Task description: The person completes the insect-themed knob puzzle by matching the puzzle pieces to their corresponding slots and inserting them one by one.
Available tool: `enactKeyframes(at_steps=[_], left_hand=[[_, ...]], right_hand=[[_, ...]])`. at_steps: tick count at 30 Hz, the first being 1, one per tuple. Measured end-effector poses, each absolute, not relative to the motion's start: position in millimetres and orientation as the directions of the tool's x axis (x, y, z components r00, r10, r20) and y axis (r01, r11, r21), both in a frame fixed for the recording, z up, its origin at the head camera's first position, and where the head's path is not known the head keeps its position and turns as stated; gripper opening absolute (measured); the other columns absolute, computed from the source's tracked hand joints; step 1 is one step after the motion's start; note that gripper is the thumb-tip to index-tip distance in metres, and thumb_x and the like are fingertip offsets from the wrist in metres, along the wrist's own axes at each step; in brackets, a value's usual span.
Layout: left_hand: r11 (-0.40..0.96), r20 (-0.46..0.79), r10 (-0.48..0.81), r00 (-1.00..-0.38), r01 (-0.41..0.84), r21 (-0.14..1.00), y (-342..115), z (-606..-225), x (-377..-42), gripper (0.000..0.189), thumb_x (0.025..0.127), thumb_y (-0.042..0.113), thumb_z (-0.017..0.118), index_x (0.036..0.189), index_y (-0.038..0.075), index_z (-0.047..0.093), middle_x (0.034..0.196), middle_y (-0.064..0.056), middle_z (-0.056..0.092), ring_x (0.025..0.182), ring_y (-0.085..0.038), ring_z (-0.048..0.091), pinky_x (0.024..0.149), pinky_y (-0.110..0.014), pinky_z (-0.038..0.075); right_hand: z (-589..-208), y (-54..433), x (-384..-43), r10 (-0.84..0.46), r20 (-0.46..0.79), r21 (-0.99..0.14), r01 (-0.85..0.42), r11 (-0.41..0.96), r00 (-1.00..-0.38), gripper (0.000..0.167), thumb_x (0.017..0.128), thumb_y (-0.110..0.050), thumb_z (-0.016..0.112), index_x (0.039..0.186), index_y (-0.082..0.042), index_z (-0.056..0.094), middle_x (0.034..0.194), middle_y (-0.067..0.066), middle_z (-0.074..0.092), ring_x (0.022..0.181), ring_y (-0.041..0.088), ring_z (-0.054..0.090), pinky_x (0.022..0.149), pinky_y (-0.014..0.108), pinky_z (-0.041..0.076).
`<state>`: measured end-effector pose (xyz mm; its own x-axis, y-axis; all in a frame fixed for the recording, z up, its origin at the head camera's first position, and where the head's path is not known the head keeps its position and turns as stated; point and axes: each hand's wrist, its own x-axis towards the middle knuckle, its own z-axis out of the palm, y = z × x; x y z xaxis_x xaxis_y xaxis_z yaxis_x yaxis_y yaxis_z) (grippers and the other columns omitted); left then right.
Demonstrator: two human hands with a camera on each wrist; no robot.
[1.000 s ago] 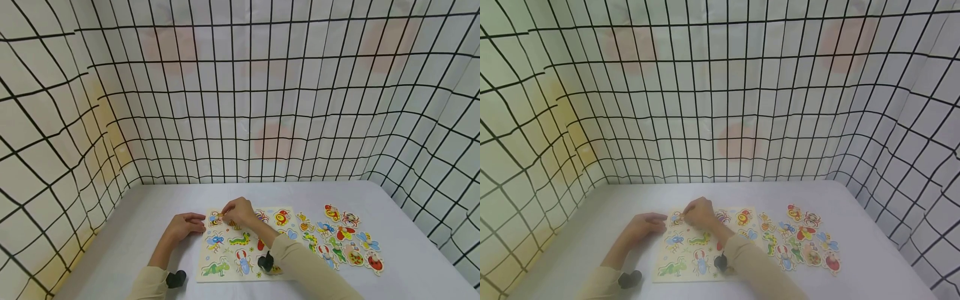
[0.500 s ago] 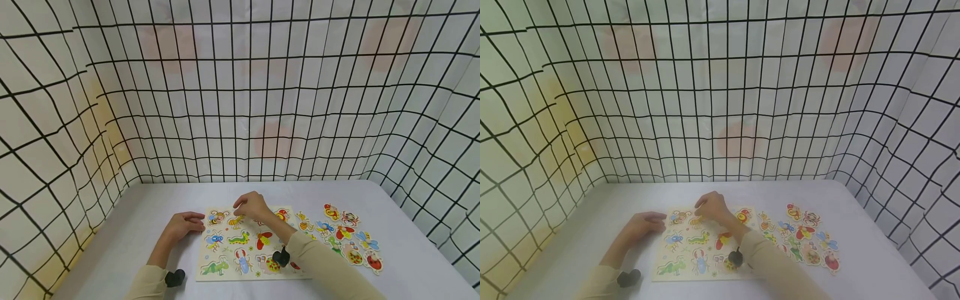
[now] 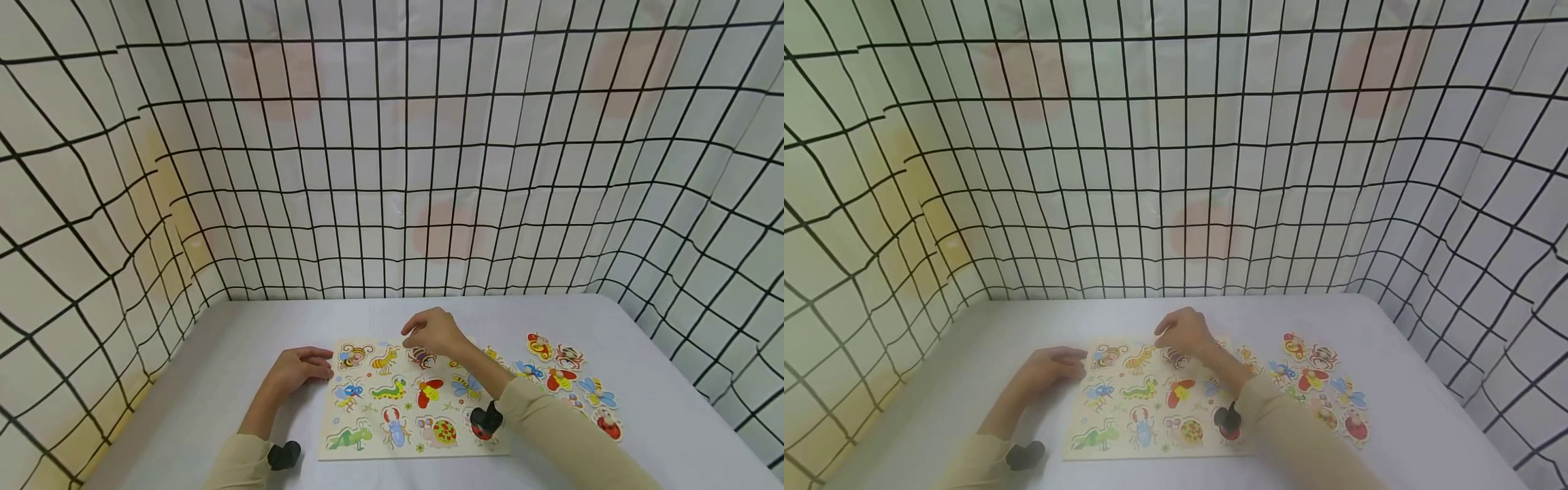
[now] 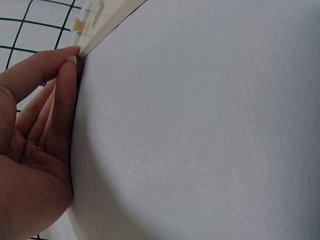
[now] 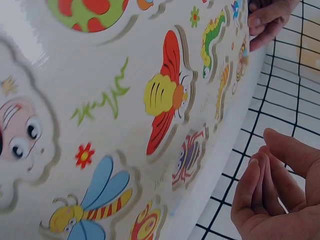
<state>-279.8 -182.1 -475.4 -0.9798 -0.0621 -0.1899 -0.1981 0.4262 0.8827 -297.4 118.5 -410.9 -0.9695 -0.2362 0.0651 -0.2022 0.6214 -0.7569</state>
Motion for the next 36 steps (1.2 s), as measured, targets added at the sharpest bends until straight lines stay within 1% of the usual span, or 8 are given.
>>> enactKeyframes(at_steps=[5,9,15,21,25,29,32,36], left_hand=[[0.431,-0.189,-0.062,-0.980,-0.198,0.881,-182.6,-477.8,-280.9,0.035,0.080,0.014,0.083,0.114,0.012,0.076,0.089,-0.001,0.077,0.083,-0.017,0.067,0.078,-0.029,0.050],[0.428,-0.191,-0.066,-0.979,-0.200,0.881,-182.8,-479.8,-282.1,0.035,0.079,0.013,0.083,0.113,0.012,0.076,0.088,0.000,0.077,0.083,-0.017,0.067,0.079,-0.029,0.049],[0.431,-0.193,-0.070,-0.979,-0.204,0.879,-182.3,-480.4,-282.2,0.035,0.079,0.013,0.083,0.113,0.012,0.076,0.088,0.000,0.077,0.083,-0.017,0.067,0.080,-0.030,0.050],[0.429,-0.193,-0.072,-0.979,-0.205,0.880,-183.0,-479.9,-281.2,0.036,0.079,0.013,0.084,0.114,0.012,0.076,0.089,0.000,0.076,0.083,-0.018,0.067,0.079,-0.030,0.050],[0.436,-0.192,-0.072,-0.979,-0.204,0.876,-183.0,-479.3,-281.2,0.036,0.079,0.013,0.084,0.114,0.012,0.076,0.089,0.000,0.077,0.084,-0.017,0.067,0.082,-0.032,0.051],[0.433,-0.192,-0.070,-0.979,-0.203,0.878,-182.7,-477.6,-280.5,0.036,0.079,0.013,0.084,0.114,0.011,0.076,0.089,0.000,0.076,0.083,-0.017,0.067,0.081,-0.032,0.051],[0.426,-0.189,-0.065,-0.980,-0.198,0.883,-182.6,-477.1,-280.4,0.036,0.079,0.012,0.084,0.114,0.011,0.076,0.089,-0.001,0.077,0.082,-0.018,0.067,0.079,-0.030,0.050],[0.423,-0.188,-0.063,-0.980,-0.197,0.884,-182.4,-477.2,-280.9,0.036,0.079,0.012,0.084,0.114,0.011,0.076,0.089,-0.001,0.077,0.083,-0.018,0.067,0.078,-0.028,0.049]], right_hand=[[-409.2,133.3,-296.4,-0.216,0.059,-0.744,-0.187,0.641,-0.975,0.018,0.081,-0.013,0.083,0.097,-0.007,0.079,0.080,-0.001,0.073,0.076,0.023,0.069,0.067,0.030,0.052],[-409.3,146.5,-297.3,-0.197,0.033,-0.741,-0.156,0.653,-0.980,0.020,0.082,-0.015,0.082,0.099,-0.007,0.079,0.083,0.000,0.073,0.076,0.018,0.067,0.069,0.030,0.054],[-409.3,166.8,-297.4,-0.167,0.007,-0.722,-0.120,0.681,-0.986,0.020,0.082,-0.016,0.082,0.101,-0.009,0.079,0.087,0.001,0.073,0.077,0.017,0.065,0.067,0.028,0.052],[-405.4,185.5,-291.3,-0.176,-0.002,-0.727,-0.119,0.676,-0.984,0.023,0.083,-0.016,0.081,0.103,-0.007,0.078,0.084,0.001,0.073,0.082,0.027,0.069,0.071,0.033,0.053],[-406.9,199.5,-290.2,-0.187,0.006,-0.730,-0.132,0.670,-0.982,0.023,0.083,-0.015,0.081,0.104,-0.005,0.077,0.083,0.001,0.073,0.084,0.029,0.070,0.075,0.037,0.056],[-407.5,213.3,-287.5,-0.198,0.013,-0.720,-0.147,0.679,-0.980,0.023,0.085,-0.015,0.080,0.105,-0.005,0.077,0.086,0.002,0.074,0.085,0.029,0.070,0.074,0.038,0.055],[-406.4,222.3,-284.8,-0.205,0.020,-0.704,-0.160,0.692,-0.979,0.022,0.085,-0.015,0.079,0.105,-0.006,0.077,0.088,0.003,0.073,0.082,0.025,0.068,0.073,0.037,0.054],[-406.9,232.9,-285.4,-0.202,-0.006,-0.706,-0.139,0.695,-0.979,0.022,0.085,-0.013,0.078,0.106,-0.006,0.077,0.089,0.003,0.073,0.082,0.018,0.065,0.077,0.039,0.055]])
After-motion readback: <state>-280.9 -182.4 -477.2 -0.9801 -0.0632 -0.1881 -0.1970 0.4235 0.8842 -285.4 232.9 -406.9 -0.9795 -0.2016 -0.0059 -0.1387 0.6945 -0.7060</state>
